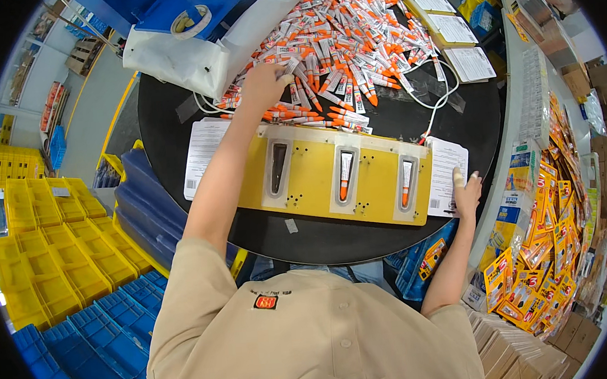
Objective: The person repeatedly picks orange digital thermometers from a pile, places them into yellow cardboard packaging inserts, and then folds the packaging to close it. The completed packages are stacked on the table.
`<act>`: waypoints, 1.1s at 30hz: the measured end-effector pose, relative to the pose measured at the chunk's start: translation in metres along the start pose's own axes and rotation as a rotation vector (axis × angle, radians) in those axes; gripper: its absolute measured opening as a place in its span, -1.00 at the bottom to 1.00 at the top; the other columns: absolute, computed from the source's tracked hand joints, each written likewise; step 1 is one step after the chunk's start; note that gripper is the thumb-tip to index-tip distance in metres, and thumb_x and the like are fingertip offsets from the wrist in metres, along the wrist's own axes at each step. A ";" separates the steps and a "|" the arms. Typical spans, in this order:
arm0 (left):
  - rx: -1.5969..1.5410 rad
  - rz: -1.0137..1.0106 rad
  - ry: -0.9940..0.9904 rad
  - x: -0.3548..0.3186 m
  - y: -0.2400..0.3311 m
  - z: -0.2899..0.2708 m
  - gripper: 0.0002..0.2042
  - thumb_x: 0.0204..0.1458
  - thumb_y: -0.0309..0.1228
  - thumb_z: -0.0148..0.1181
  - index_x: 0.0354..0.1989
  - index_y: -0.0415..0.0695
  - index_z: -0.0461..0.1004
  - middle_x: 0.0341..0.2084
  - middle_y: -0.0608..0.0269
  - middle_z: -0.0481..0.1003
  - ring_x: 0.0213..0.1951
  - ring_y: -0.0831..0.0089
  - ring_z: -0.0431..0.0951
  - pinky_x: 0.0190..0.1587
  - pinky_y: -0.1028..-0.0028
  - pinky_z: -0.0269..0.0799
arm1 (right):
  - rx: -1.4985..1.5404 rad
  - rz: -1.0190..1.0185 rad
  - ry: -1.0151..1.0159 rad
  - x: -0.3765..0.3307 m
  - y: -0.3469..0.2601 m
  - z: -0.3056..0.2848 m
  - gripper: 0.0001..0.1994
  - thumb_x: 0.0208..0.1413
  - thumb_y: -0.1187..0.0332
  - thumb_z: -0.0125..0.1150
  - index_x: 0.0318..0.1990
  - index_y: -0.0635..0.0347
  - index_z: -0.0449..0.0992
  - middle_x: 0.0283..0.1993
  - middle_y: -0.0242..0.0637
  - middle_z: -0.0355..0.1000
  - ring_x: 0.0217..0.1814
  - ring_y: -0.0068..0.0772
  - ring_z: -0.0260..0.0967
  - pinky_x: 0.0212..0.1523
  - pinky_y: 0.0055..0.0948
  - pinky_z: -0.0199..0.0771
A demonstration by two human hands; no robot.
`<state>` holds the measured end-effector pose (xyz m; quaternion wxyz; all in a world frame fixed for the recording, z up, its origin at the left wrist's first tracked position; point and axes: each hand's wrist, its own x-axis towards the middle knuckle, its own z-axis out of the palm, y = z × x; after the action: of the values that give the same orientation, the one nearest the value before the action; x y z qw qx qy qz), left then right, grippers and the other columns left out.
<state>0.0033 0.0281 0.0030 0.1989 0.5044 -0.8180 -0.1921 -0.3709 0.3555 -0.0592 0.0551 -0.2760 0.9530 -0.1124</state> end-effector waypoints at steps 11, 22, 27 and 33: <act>0.133 -0.148 -0.402 -0.155 0.033 -0.030 -0.67 -0.12 -0.24 0.31 -0.29 -0.22 0.44 -0.43 -0.04 0.54 -0.31 0.02 0.55 -0.24 0.20 0.44 | 0.119 -0.398 0.503 -0.025 -0.008 -0.005 -0.69 0.21 0.26 0.03 0.01 0.20 0.50 0.00 -0.18 0.45 0.02 -0.05 0.31 0.04 -0.18 0.27; 0.091 -0.167 -0.037 -0.159 -0.022 -0.054 -0.32 -0.19 0.08 0.34 -0.08 -0.31 0.42 -0.39 -0.10 0.52 -0.23 0.04 0.55 -0.09 0.23 0.43 | 0.664 -0.435 0.179 -0.148 -0.147 -0.063 -0.72 0.23 0.28 -0.03 -0.18 0.41 0.41 -0.36 0.16 0.42 -0.29 0.18 0.39 -0.26 -0.08 0.34; 0.404 -0.442 -0.205 -0.155 -0.095 -0.095 -0.50 -0.19 -0.06 0.36 -0.26 -0.30 0.51 -0.08 -0.17 0.43 -0.13 0.03 0.53 -0.11 0.21 0.48 | 0.664 -0.285 -0.070 -0.166 -0.177 0.005 -0.75 0.24 0.32 -0.05 -0.17 0.40 0.35 -0.27 0.21 0.42 -0.19 0.26 0.38 -0.21 -0.04 0.33; 0.582 -0.285 -0.174 -0.142 -0.050 -0.144 -0.81 -0.15 -0.40 0.23 -0.38 -0.25 0.49 -0.39 -0.09 0.55 -0.26 -0.03 0.56 -0.22 0.16 0.49 | 0.855 -0.399 0.146 -0.153 -0.169 0.009 -0.68 0.23 0.40 -0.04 0.10 0.30 0.32 -0.07 0.11 0.42 -0.05 0.11 0.39 -0.08 -0.16 0.35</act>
<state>0.1738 0.1186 0.0802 -0.0530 0.6312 -0.7736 -0.0188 -0.1542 0.2969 -0.0197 0.0742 -0.3976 0.7510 -0.5219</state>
